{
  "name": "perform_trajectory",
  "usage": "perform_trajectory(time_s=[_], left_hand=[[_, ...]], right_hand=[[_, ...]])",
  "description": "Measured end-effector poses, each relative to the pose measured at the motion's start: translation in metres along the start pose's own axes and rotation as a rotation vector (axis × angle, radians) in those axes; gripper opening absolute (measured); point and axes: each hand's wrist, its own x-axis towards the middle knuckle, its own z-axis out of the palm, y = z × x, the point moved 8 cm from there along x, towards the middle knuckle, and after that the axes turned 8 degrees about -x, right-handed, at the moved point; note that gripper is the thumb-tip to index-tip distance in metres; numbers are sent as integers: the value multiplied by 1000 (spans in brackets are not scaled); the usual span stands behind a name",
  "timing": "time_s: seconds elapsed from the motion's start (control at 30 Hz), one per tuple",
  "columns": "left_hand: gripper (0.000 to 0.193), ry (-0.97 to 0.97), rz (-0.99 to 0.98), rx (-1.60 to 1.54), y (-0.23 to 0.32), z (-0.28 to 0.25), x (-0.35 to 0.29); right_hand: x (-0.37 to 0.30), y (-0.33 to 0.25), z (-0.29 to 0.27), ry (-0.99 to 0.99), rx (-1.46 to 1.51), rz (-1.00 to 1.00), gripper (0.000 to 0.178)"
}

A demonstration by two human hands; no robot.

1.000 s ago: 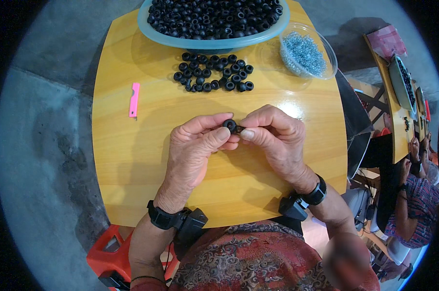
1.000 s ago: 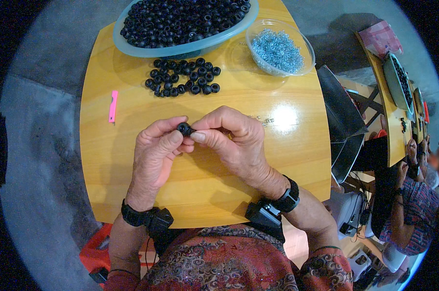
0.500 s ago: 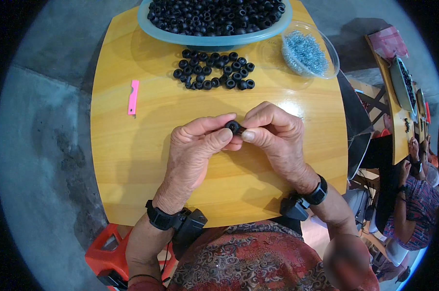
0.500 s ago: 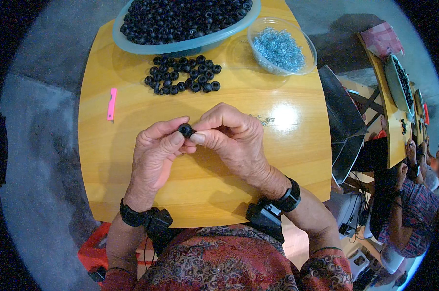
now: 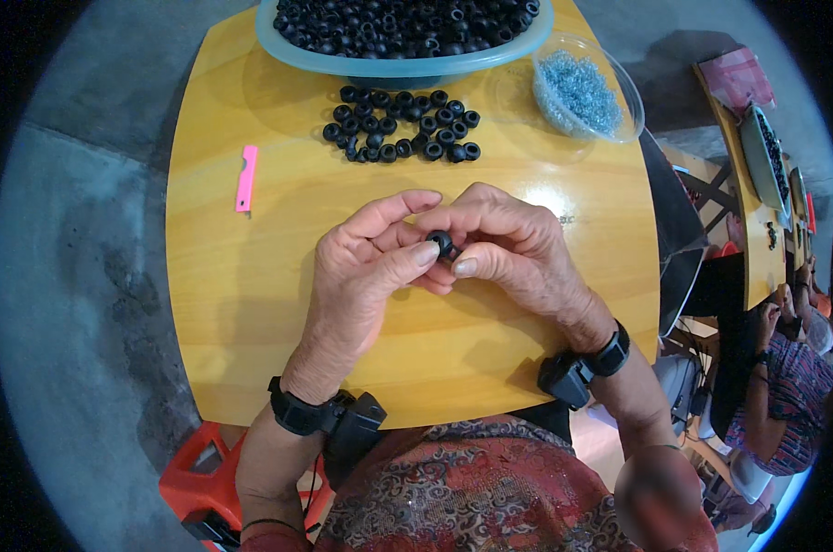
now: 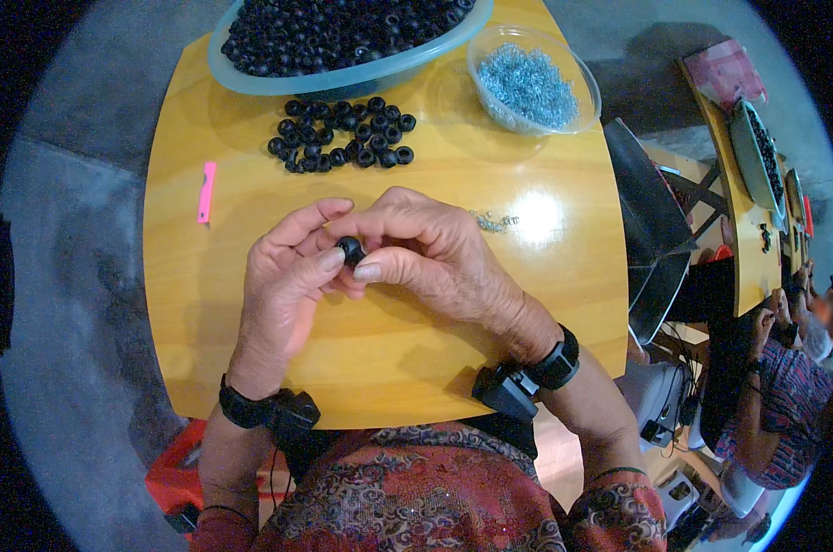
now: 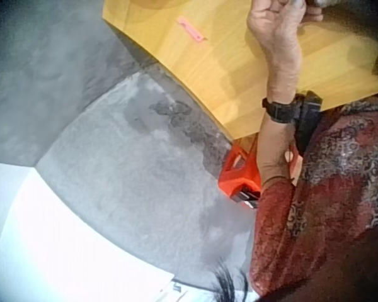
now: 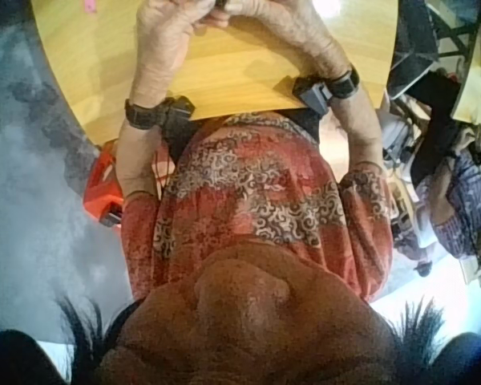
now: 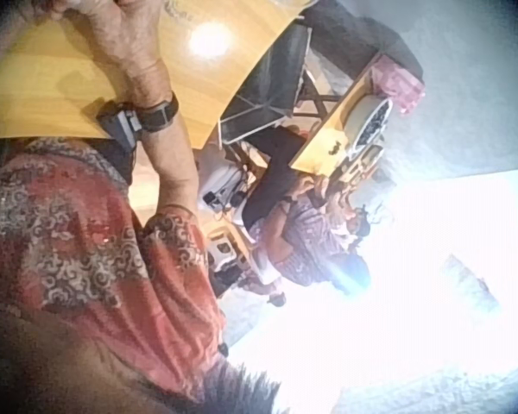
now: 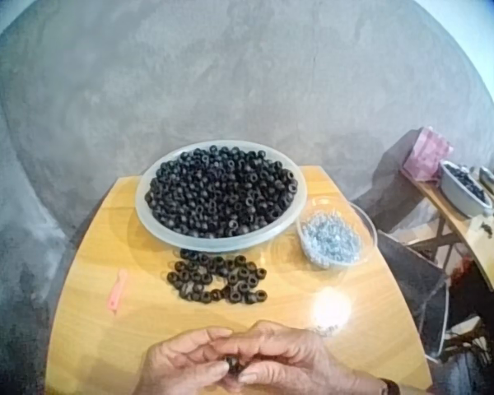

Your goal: Manually assembling small plastic or rubber components by inserting tiny metal pins into black rubber grommets.

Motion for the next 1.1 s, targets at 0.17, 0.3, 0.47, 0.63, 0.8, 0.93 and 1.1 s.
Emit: perform_trajectory(time_s=[0.17,0.3,0.47,0.63,0.8,0.93,1.1], left_hand=[[37,-57,-55,1,-5,-1,0],[34,-32,-61,-11,-9,-2,-2],[33,-13,-19,32,-11,-8,-1],[34,-6,2,17,-8,-6,0],[37,-49,56,-14,-3,-2,0],[39,-90,59,9,-3,1,2],[40,-99,64,68,-1,3,2]], right_hand=[[0,-9,2,-39,29,-68,28],[-2,-12,2,-2,77,-77,26],[-2,-14,2,66,-9,-119,19],[3,-6,5,69,-29,-82,20],[0,-14,2,13,132,-98,26],[1,-19,-2,-76,-6,-162,35],[-2,-24,0,-112,-43,-184,40]])
